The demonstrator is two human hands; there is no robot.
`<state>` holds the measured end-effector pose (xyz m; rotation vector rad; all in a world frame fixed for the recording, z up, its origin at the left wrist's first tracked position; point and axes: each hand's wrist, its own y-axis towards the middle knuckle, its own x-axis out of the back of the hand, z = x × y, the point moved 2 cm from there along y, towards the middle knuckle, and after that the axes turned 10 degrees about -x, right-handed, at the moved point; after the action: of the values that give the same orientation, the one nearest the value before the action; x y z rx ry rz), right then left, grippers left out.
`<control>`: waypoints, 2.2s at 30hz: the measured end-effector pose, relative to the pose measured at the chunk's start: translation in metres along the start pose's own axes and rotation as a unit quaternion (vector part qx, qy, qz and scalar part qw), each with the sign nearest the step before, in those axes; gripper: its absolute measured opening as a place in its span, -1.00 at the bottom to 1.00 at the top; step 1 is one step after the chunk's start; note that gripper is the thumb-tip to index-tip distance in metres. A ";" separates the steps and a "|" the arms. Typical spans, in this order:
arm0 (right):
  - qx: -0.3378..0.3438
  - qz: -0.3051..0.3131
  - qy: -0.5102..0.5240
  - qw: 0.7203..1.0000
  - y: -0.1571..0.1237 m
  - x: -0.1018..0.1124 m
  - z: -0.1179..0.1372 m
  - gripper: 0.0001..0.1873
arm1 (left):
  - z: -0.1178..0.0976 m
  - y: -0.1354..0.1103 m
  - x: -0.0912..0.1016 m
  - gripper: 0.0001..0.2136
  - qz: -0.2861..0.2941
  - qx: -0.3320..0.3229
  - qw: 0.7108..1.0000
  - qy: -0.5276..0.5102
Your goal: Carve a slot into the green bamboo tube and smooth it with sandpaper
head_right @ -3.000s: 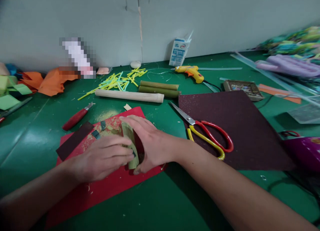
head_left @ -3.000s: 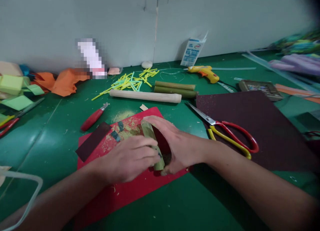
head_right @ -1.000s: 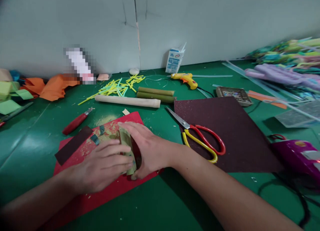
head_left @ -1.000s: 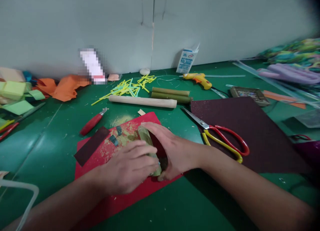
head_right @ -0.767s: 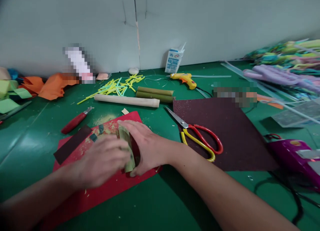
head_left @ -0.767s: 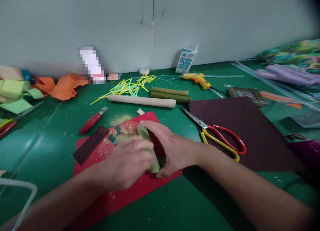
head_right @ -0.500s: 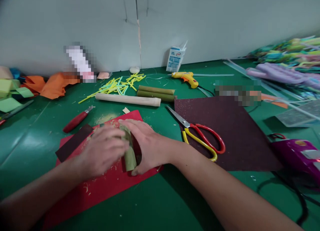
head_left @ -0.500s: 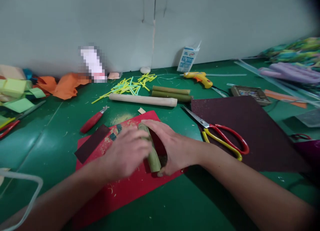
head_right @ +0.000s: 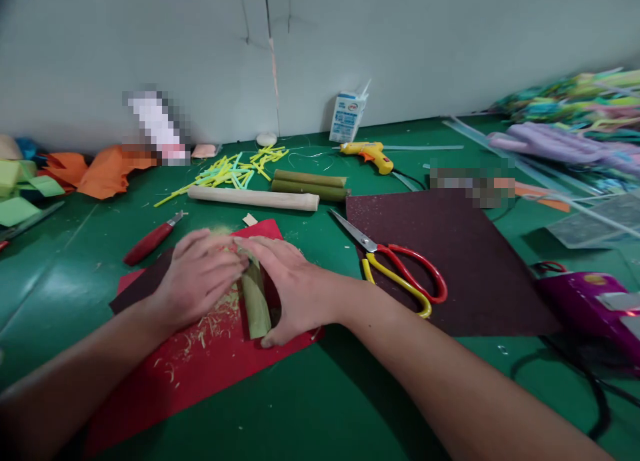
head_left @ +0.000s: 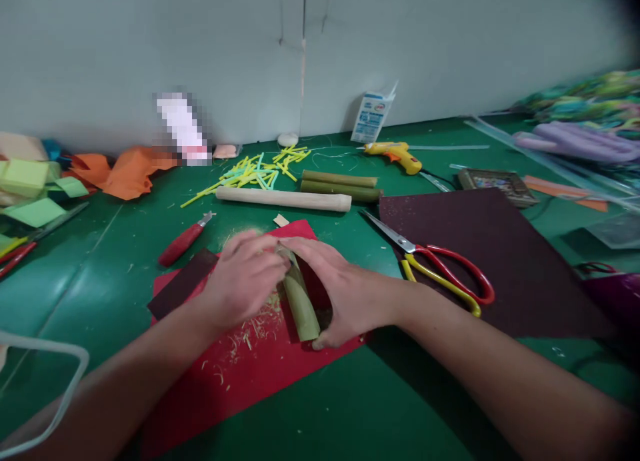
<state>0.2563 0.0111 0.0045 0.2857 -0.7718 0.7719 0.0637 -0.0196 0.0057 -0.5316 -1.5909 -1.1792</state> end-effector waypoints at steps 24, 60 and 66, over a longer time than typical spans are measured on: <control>-0.014 0.011 0.016 1.000 -0.003 0.002 -0.003 0.36 | 0.005 0.007 0.004 -0.78 -0.042 -0.047 0.998 -0.028; -0.001 -0.009 0.042 0.999 0.000 -0.002 -0.004 0.39 | 0.000 0.009 -0.002 -0.80 -0.022 -0.079 0.994 -0.076; -0.002 -0.010 0.034 0.999 0.000 -0.002 -0.006 0.40 | -0.005 0.009 0.003 -0.77 -0.020 -0.126 0.986 -0.111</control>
<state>0.2582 0.0127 -0.0011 0.2624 -0.7047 0.7578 0.0722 -0.0213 0.0121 -0.8212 -1.6543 -1.4015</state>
